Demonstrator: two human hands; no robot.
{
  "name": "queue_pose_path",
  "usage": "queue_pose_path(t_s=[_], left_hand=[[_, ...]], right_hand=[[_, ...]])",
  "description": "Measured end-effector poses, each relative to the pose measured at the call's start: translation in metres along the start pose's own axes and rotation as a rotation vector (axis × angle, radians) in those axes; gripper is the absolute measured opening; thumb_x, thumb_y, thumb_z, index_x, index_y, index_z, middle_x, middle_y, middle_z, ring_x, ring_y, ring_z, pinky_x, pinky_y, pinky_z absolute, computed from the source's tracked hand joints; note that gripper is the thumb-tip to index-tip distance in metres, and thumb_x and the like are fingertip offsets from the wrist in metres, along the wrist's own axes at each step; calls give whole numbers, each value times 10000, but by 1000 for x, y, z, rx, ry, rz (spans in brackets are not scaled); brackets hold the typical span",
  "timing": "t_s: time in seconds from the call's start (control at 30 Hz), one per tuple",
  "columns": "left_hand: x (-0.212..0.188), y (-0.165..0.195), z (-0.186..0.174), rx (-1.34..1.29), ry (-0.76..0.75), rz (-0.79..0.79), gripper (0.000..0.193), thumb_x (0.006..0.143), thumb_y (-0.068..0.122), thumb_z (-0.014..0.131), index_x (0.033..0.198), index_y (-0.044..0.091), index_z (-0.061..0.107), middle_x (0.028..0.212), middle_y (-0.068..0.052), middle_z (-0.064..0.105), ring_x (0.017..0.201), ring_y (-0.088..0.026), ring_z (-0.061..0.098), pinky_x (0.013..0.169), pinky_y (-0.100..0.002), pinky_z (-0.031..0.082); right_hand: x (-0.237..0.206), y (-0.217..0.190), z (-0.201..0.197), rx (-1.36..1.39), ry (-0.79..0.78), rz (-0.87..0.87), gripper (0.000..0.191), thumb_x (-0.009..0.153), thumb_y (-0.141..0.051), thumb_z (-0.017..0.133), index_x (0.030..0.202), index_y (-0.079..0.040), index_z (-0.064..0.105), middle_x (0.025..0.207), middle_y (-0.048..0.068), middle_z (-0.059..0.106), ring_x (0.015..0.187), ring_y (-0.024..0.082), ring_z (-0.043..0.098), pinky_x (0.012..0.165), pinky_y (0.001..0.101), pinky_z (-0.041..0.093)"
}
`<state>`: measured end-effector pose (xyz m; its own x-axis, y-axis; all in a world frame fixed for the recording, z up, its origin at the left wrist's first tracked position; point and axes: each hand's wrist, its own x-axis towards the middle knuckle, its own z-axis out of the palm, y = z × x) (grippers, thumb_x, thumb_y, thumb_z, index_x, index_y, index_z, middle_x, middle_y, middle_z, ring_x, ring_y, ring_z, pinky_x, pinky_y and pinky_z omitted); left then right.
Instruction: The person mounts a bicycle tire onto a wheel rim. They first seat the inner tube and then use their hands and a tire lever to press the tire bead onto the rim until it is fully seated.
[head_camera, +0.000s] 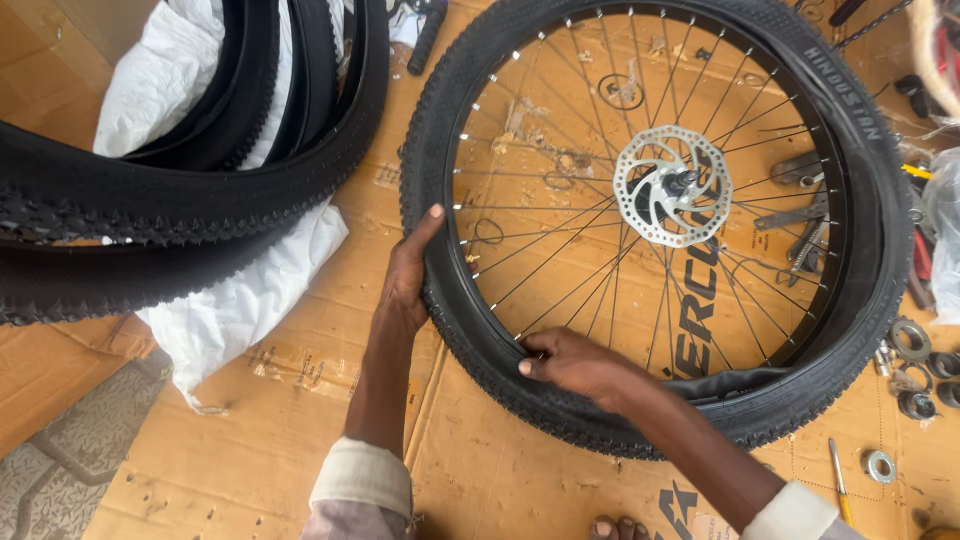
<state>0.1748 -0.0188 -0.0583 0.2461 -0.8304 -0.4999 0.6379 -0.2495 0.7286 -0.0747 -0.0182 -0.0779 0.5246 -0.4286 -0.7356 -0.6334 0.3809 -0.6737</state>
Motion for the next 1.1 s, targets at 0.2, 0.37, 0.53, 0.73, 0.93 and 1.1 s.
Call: queue_pose_path(t_s=[0.2, 0.37, 0.53, 0.73, 0.93, 1.1], left_hand=[[17, 3, 4, 38, -28, 16, 758, 785, 489, 803, 1150, -155, 642, 805, -178, 678, 603, -255, 698, 534, -360, 630], [28, 11, 16, 211, 145, 89, 647, 714, 398, 810, 1109, -89, 649, 886, -183, 756, 693, -281, 743, 597, -367, 640], [38, 14, 37, 467, 518, 220, 658, 665, 400, 839, 1072, -100, 707, 982, -200, 782, 850, -290, 756, 776, -345, 575], [34, 20, 38, 720, 596, 198, 752, 629, 524, 818, 1054, -87, 717, 975, -232, 746, 902, -324, 751, 838, -392, 559], [49, 48, 34, 1263, 467, 639, 984, 791, 606, 788, 1356, -146, 498, 1257, -377, 573, 1177, -510, 550, 1001, -535, 452], [32, 30, 62, 1805, -180, 1079, 749, 947, 651, 616, 1290, -15, 602, 1318, -243, 573, 1250, -393, 511, 1086, -514, 374]], right_hand=[[1, -18, 18, -89, 278, -5, 391, 849, -150, 741, 1225, -48, 697, 1135, 108, 766, 1068, 232, 691, 945, 371, 519], [-2, -39, 29, -210, 379, 107, 350, 920, -210, 676, 1245, -81, 675, 1145, 123, 732, 1042, 284, 703, 909, 426, 524], [7, -48, 26, -333, 426, -4, 353, 900, -196, 660, 1229, -68, 668, 1120, 170, 731, 1031, 350, 697, 897, 458, 527], [-1, -34, 35, -593, 463, -204, 349, 940, -214, 672, 1218, -11, 616, 1068, 236, 688, 1031, 418, 656, 877, 503, 509], [-58, -19, 27, -910, 596, -688, 612, 865, -320, 723, 1350, -5, 525, 1157, 165, 644, 1070, 356, 607, 898, 494, 465], [-119, 8, -10, -1032, 417, -125, 939, 725, -579, 828, 1469, -150, 447, 1291, 76, 514, 1176, 262, 483, 997, 471, 379]])
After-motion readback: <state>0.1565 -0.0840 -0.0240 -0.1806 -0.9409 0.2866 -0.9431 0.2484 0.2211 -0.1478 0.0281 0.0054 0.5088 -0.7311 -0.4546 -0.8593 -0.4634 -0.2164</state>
